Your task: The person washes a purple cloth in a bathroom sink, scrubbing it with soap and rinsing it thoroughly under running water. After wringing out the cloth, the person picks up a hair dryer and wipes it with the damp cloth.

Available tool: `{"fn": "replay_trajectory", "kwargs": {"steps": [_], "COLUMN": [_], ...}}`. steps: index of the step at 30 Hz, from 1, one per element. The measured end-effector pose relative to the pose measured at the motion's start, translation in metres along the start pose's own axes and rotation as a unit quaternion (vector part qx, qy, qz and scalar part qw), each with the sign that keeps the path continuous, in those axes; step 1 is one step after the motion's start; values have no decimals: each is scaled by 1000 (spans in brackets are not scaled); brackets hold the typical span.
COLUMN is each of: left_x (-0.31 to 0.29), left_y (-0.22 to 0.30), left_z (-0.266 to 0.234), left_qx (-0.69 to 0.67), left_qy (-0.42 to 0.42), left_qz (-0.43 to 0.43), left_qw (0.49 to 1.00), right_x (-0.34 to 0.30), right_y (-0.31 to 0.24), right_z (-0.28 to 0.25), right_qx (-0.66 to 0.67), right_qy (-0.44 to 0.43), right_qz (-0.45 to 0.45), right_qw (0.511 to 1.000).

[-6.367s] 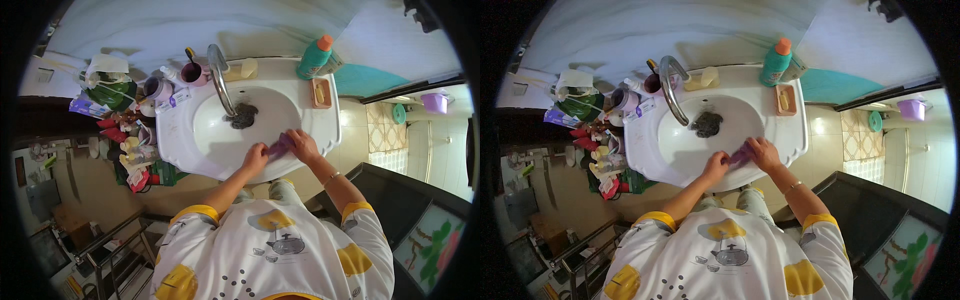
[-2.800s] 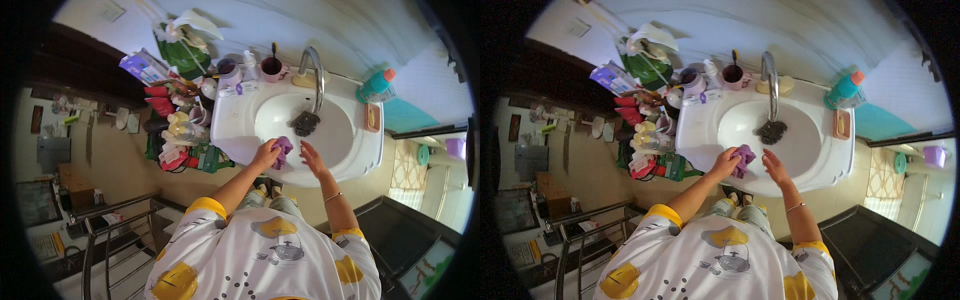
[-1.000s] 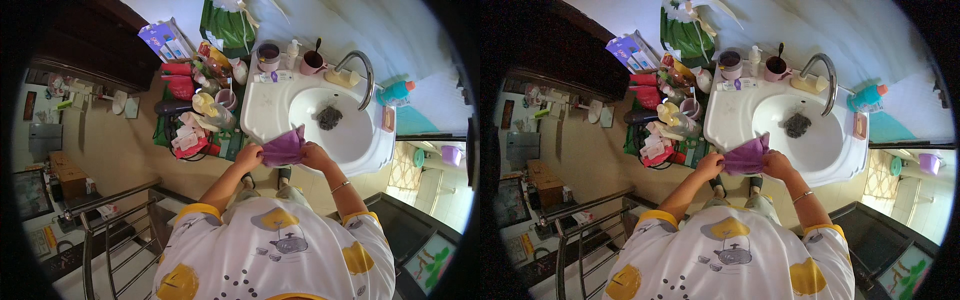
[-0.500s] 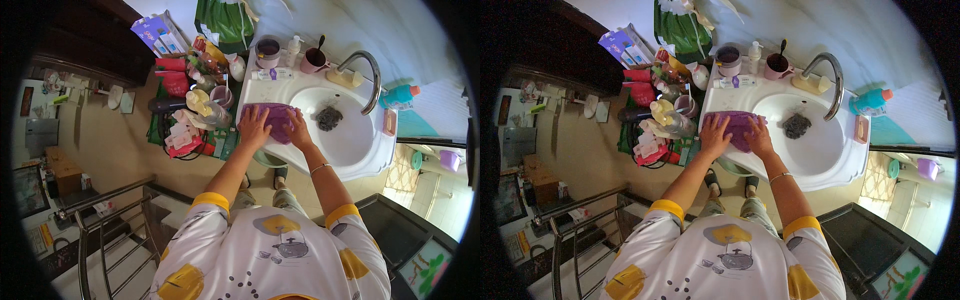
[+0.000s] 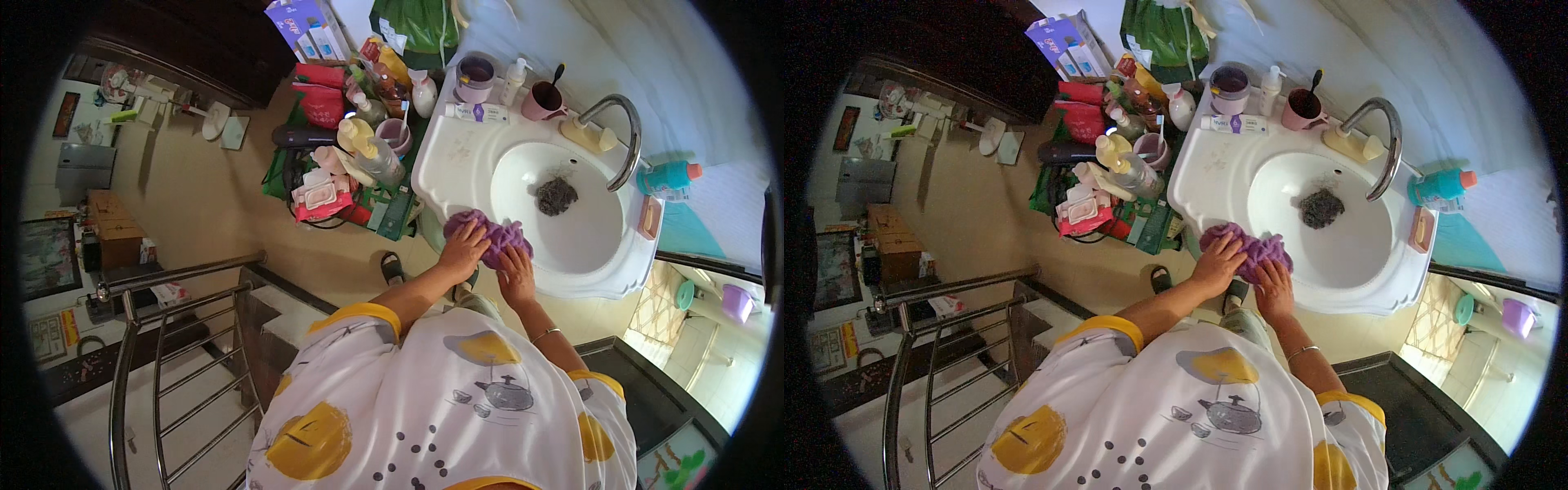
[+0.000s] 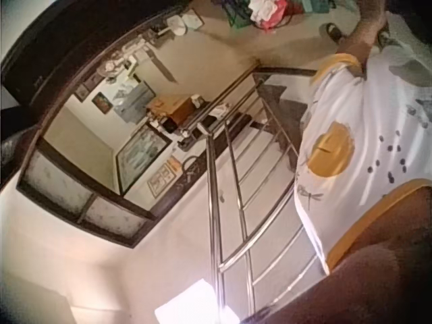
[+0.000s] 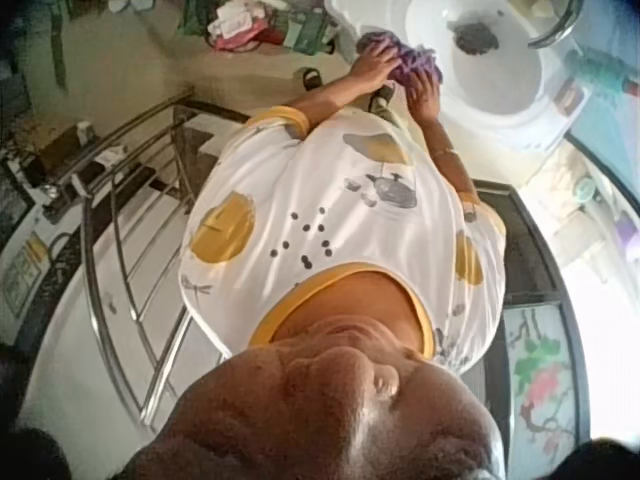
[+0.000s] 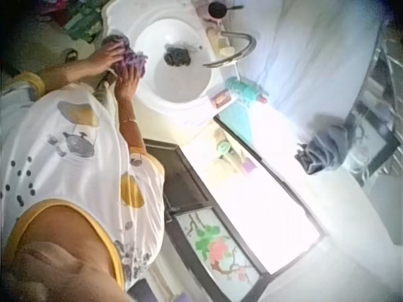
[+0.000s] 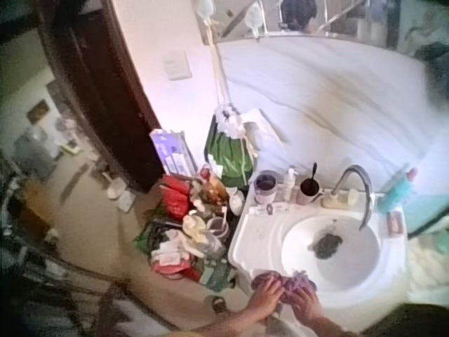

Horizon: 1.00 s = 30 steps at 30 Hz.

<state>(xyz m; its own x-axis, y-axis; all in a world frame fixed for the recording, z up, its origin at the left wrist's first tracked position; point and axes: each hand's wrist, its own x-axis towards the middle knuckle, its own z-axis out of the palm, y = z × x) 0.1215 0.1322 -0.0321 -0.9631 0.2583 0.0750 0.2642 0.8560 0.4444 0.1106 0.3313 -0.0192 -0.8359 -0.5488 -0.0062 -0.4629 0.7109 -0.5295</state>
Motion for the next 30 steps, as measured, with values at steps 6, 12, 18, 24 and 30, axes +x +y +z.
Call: {"fn": "replay_trajectory", "kwargs": {"steps": [6, 12, 18, 24, 30], "left_x": [22, 10, 3, 7, 9], "left_y": [-17, -83, -117, -109, -112], "left_z": [-28, -50, -71, -82, -82], "left_qx": [-22, 36, 66, 36, 47], "left_qy": [-88, -22, -85, -148, -159], "left_qz": [16, 41, 25, 16, 23], "left_qw": [996, 998, 994, 988, 986], "right_x": [7, 54, 76, 54, 68], "right_y": [-15, -67, -95, -81, -86], "right_z": [29, 67, 73, 63, 67], "right_qx": [-31, -70, -77, -50, -81], "right_qy": [111, 73, 34, 11, 6], "right_qz": [49, 73, 161, 156, 172], "right_qw": [992, 992, 983, 986, 982]}}
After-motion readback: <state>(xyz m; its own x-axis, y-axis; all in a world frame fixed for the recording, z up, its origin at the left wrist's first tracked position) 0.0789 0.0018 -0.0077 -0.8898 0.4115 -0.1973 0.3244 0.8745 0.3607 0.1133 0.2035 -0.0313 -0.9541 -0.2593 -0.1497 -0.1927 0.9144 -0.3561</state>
